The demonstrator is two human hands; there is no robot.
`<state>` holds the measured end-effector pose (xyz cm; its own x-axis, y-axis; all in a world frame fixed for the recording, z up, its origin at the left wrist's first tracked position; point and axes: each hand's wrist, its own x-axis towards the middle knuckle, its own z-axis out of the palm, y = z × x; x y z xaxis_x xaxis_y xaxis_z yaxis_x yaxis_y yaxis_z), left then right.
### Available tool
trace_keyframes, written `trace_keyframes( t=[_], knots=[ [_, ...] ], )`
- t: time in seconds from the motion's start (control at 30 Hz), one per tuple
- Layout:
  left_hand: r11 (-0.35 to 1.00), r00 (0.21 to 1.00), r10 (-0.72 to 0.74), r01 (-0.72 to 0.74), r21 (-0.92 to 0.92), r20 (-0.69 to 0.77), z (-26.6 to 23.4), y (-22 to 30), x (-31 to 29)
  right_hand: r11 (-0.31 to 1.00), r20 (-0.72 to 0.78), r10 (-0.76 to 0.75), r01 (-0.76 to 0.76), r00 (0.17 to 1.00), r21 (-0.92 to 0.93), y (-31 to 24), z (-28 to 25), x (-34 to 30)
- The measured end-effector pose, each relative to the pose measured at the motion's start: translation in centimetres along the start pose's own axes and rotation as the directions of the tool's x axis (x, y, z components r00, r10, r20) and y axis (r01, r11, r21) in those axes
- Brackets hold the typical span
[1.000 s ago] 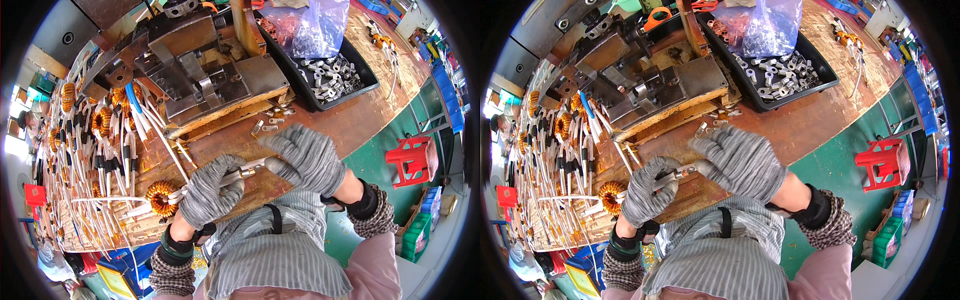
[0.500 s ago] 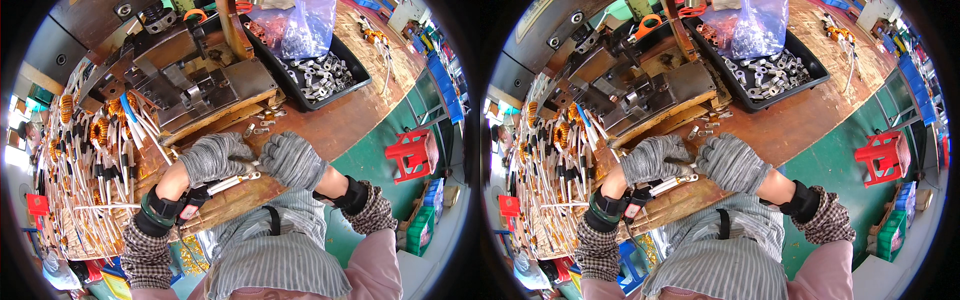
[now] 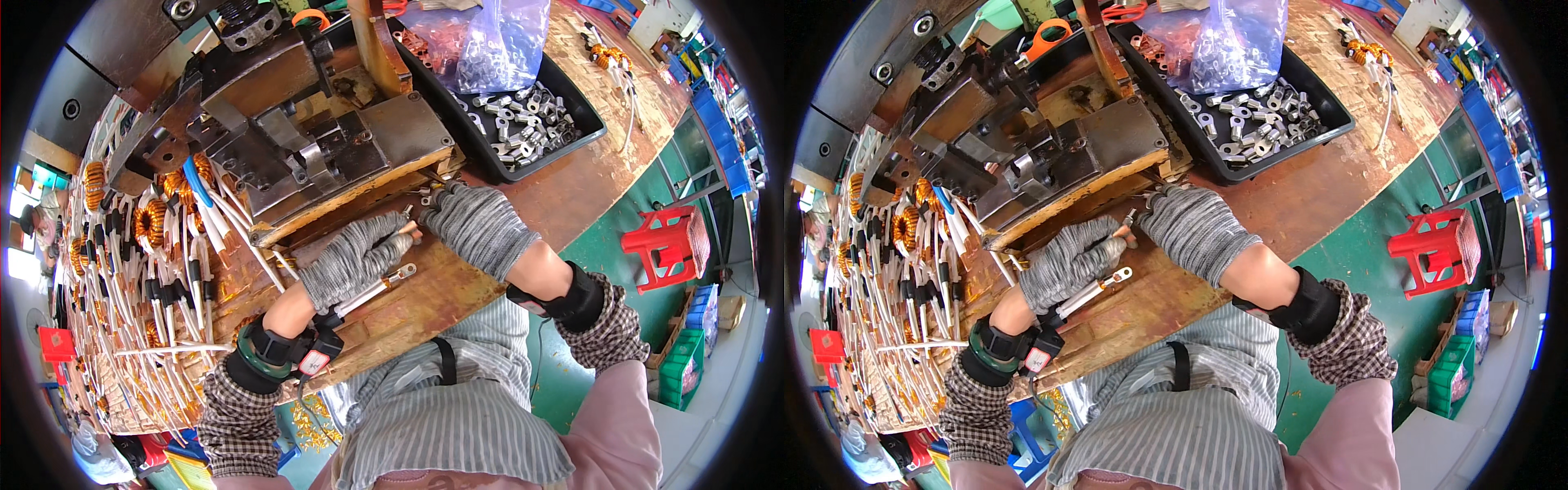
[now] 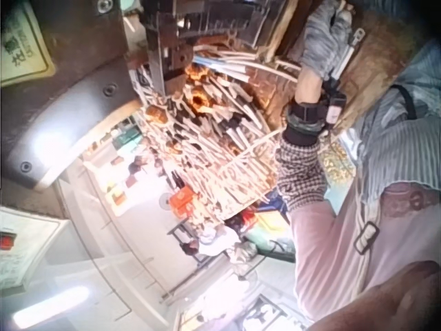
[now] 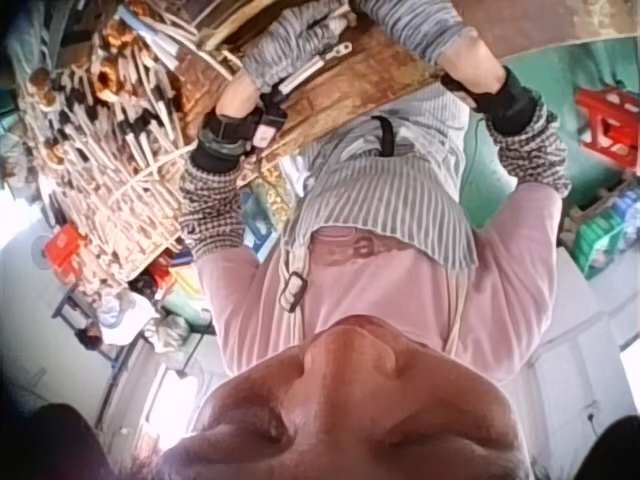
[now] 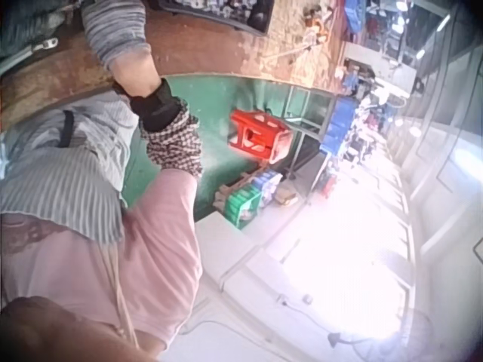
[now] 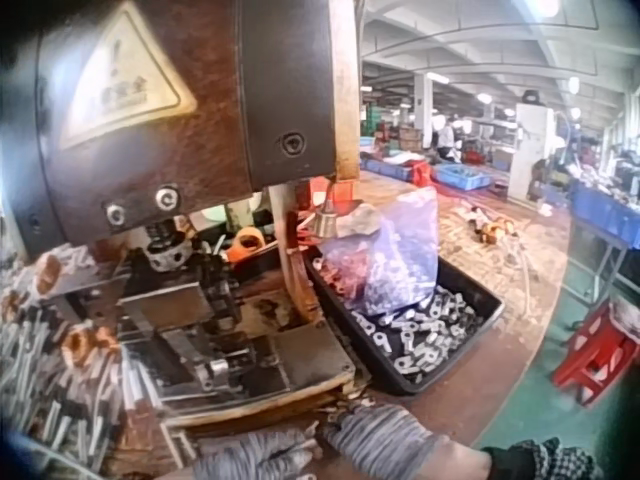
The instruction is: Assembling components by attaching metal connectors to copper wire coils and using a machine.
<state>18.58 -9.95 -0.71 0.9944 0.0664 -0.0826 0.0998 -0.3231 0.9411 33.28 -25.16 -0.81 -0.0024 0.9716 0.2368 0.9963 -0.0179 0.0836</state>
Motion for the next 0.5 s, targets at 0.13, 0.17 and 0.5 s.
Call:
trace_keyframes(
  t=[0.13,0.17,0.5],
  knots=[
    [0.997,0.992,0.052,-0.058,-0.049,-0.112,0.2,-0.5,0.2,0.999,0.091,0.041,-0.039,0.995,-0.021,-0.1,-0.4,-0.3],
    [0.997,0.992,0.053,-0.059,-0.050,-0.112,0.1,-0.3,0.1,0.997,0.045,0.067,-0.069,0.997,0.038,0.0,0.2,-0.5],
    [0.952,0.993,-0.117,0.111,-0.285,-0.004,-0.3,0.2,-0.1,0.430,0.253,0.441,-0.451,0.861,0.782,-0.1,-2.5,-1.4]
  ],
)
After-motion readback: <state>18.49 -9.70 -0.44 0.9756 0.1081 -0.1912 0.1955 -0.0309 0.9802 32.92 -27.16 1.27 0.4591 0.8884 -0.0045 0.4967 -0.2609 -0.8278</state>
